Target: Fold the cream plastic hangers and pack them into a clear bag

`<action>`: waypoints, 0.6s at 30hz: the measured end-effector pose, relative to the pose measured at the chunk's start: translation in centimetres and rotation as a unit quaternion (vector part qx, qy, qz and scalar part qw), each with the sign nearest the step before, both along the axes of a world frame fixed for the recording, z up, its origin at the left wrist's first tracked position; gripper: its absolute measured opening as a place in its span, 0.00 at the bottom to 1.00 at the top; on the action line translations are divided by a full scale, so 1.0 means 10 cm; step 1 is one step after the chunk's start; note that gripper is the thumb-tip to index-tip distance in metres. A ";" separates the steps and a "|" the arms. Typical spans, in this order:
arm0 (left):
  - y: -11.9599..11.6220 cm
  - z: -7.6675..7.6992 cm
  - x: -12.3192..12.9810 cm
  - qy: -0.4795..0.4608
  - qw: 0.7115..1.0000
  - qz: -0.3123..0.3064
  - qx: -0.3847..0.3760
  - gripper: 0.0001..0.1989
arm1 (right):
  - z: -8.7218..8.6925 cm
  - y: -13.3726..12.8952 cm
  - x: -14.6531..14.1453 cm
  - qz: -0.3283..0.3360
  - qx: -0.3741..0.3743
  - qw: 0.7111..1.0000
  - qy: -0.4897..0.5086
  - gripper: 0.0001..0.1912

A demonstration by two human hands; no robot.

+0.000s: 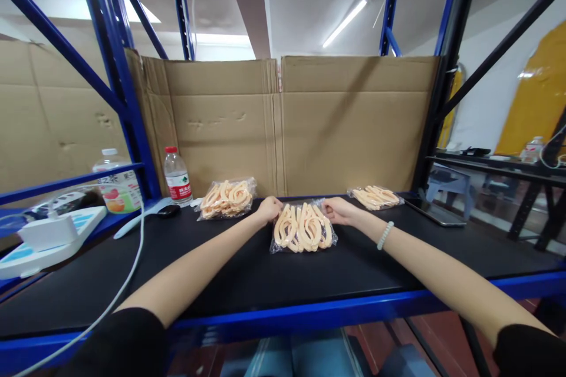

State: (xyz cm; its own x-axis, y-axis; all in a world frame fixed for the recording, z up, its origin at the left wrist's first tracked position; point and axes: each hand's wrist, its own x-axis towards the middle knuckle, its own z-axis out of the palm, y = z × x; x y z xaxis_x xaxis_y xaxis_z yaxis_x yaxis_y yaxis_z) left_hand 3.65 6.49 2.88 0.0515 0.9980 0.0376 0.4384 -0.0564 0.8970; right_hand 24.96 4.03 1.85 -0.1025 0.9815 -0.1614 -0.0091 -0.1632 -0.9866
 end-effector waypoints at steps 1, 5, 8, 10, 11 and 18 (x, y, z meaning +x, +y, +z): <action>0.04 -0.05 0.02 -0.011 0.999 -0.001 -0.030 0.13 | -0.05 0.05 0.01 0.001 -0.016 1.000 0.003 0.15; 0.07 -0.15 -0.03 -0.066 0.991 -0.007 -0.119 0.15 | -0.19 0.12 0.07 -0.003 -0.040 0.999 0.026 0.15; 0.02 -0.15 -0.11 -0.103 0.982 -0.009 -0.158 0.14 | -0.22 0.11 0.08 -0.004 -0.042 0.998 0.049 0.13; -0.02 -0.15 -0.13 -0.120 0.978 -0.006 -0.169 0.14 | -0.23 0.09 0.07 -0.004 -0.041 0.997 0.060 0.10; -0.04 -0.14 -0.12 -0.125 0.977 -0.001 -0.171 0.14 | -0.23 0.09 0.06 -0.003 -0.039 0.997 0.064 0.08; -0.09 -0.25 0.00 -0.149 0.979 0.034 -0.133 0.15 | -0.29 0.06 0.02 -0.011 -0.005 0.996 0.091 0.12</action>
